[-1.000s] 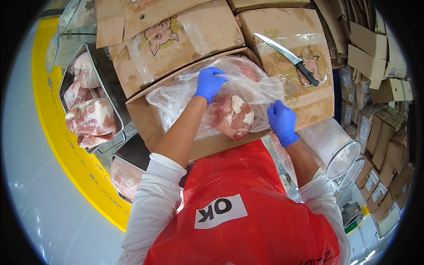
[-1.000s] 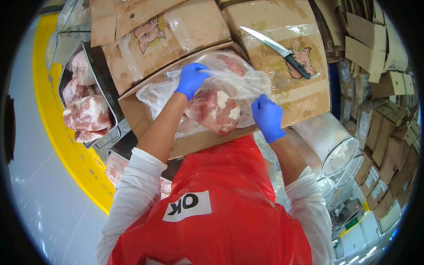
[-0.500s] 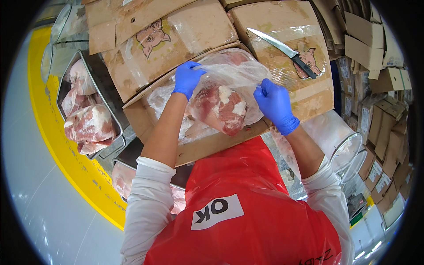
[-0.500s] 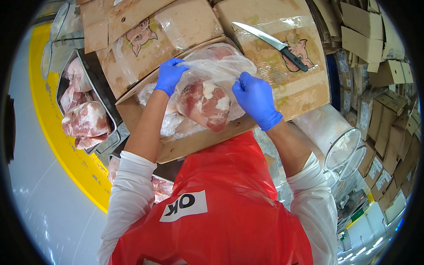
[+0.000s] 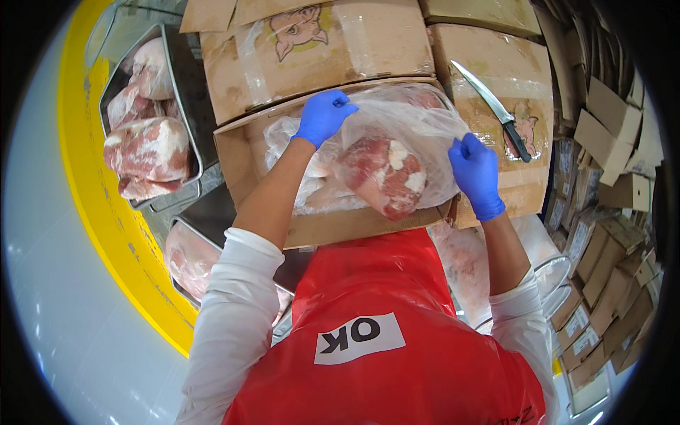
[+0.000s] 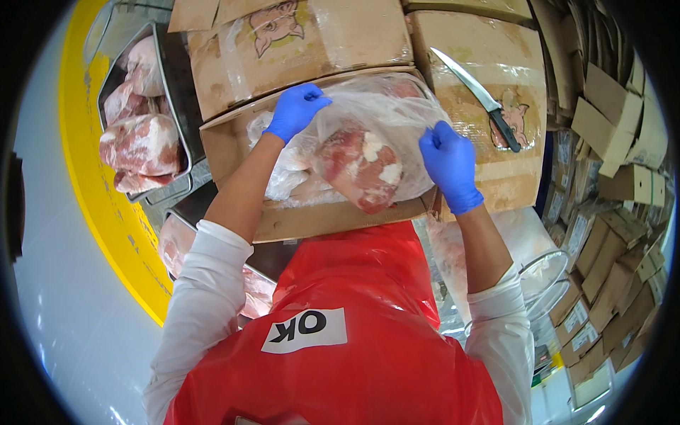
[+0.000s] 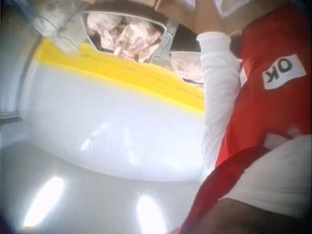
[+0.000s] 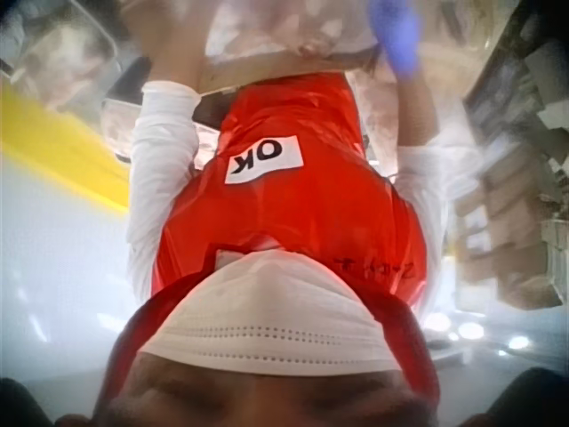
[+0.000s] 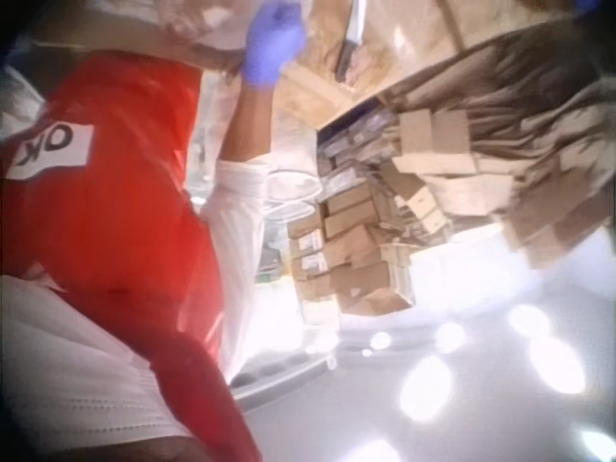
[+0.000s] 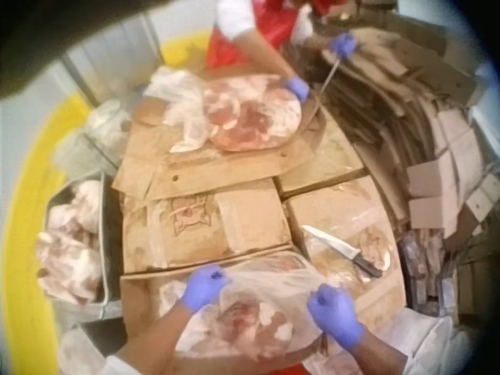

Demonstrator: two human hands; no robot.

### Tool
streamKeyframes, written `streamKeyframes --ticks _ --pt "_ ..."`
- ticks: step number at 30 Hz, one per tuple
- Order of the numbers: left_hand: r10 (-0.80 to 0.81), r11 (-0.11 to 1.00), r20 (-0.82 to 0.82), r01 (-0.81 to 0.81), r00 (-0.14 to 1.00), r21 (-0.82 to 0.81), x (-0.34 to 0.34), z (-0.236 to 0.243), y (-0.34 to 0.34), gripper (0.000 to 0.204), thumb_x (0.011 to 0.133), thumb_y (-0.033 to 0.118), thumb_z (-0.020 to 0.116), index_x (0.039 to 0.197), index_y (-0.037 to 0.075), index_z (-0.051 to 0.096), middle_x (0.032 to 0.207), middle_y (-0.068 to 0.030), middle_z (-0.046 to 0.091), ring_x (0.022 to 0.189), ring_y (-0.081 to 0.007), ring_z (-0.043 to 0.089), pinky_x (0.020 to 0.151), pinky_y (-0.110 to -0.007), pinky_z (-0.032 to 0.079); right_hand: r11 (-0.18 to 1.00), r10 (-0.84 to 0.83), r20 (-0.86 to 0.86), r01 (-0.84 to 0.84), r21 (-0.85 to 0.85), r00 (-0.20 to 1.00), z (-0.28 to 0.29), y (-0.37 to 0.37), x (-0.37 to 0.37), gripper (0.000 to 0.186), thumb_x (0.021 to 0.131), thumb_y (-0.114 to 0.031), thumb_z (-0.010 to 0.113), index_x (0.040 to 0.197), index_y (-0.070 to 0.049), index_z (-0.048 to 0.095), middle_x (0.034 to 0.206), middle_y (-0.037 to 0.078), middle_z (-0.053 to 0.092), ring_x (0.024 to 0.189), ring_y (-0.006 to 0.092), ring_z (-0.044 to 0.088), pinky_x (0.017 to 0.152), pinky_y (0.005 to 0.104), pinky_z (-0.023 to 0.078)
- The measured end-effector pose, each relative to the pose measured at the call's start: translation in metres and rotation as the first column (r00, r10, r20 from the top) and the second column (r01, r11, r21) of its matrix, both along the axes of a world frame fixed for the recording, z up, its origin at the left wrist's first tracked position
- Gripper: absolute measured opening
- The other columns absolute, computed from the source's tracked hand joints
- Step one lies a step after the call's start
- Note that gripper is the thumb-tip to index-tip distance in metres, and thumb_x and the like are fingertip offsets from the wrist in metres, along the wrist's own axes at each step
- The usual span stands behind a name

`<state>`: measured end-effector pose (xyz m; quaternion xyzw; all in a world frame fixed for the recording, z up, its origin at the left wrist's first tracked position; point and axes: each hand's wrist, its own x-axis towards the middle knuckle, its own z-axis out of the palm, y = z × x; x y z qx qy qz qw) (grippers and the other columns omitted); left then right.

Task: The person trims fat from large cuts of raw meat using a knife, then places the trimmed pieces into plastic bags and cardboard boxes. The work occurs at a stainless steel table with multiple trays and boxes nearby.

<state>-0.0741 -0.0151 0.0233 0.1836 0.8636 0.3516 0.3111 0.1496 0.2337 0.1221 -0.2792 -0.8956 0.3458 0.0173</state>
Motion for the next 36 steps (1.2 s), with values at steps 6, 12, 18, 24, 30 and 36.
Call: streamKeyframes --ticks 6,12,18,24,30,36 --pt "0.007 0.999 -0.003 -0.007 1.0 -0.034 0.046 -0.018 -0.024 0.038 0.086 0.037 0.078 0.105 0.005 0.071 0.093 -0.0145 0.074 0.084 -0.0284 0.07 0.078 -0.036 0.055 1.0 -0.008 0.036 0.008 -0.017 0.999 -0.015 -0.005 0.024 0.03 0.09 -0.014 0.068 0.071 -0.001 0.049 0.058 0.018 0.047 0.048 0.0268 0.043 0.049 0.0407 0.039" --pt "-0.019 0.998 -0.232 0.032 0.973 0.053 0.108 -0.002 -0.064 0.061 0.086 0.045 0.075 0.133 0.01 0.058 0.129 -0.0203 0.063 0.118 -0.0383 0.06 0.102 -0.043 0.047 0.997 -0.05 0.046 0.052 -0.053 0.998 -0.019 -0.006 0.034 0.033 0.091 -0.013 0.068 0.069 0.0 0.047 0.055 0.011 0.043 0.052 0.0149 0.035 0.05 0.0374 0.038" --pt "-0.199 0.957 -0.496 0.059 0.845 -0.284 0.136 -0.026 -0.116 0.039 0.093 0.032 0.065 0.127 0.013 0.063 0.132 -0.0128 0.059 0.128 -0.0338 0.051 0.115 -0.055 0.028 0.998 -0.01 0.082 0.005 0.058 0.997 -0.017 -0.008 0.024 0.032 0.092 -0.016 0.068 0.07 -0.001 0.05 0.056 0.013 0.047 0.051 0.0185 0.039 0.051 0.0369 0.041" --pt "-0.384 0.884 -0.41 0.202 0.827 -0.421 0.119 -0.04 -0.12 0.011 0.094 0.021 0.06 0.102 0.013 0.063 0.103 -0.0092 0.062 0.111 -0.0319 0.057 0.11 -0.056 0.033 0.973 0.123 0.132 -0.146 0.181 0.984 -0.03 -0.027 0.01 0.03 0.091 -0.02 0.068 0.071 -0.004 0.053 0.06 0.018 0.054 0.05 0.0355 0.052 0.051 0.0421 0.044" --pt "-0.067 0.966 -0.245 0.001 0.967 -0.259 0.118 -0.07 -0.113 0.01 0.097 0.02 0.056 0.099 0.012 0.059 0.09 -0.0148 0.069 0.094 -0.0358 0.066 0.105 -0.057 0.039 0.917 0.273 0.191 -0.315 0.245 0.943 -0.03 -0.034 -0.018 0.012 0.088 -0.018 0.068 0.088 -0.008 0.06 0.088 0.016 0.066 0.076 0.0361 0.063 0.068 0.0448 0.049" --pt "-0.002 0.974 -0.244 -0.054 0.97 -0.222 0.112 -0.086 -0.104 0.011 0.097 0.021 0.055 0.103 0.013 0.059 0.09 -0.0145 0.071 0.094 -0.0359 0.068 0.105 -0.057 0.04 0.607 0.773 -0.018 -0.73 0.314 0.634 -0.003 -0.116 -0.076 0.032 0.085 -0.015 0.066 0.117 -0.014 0.063 0.119 0.011 0.06 0.115 0.0364 0.055 0.106 0.0485 0.039"
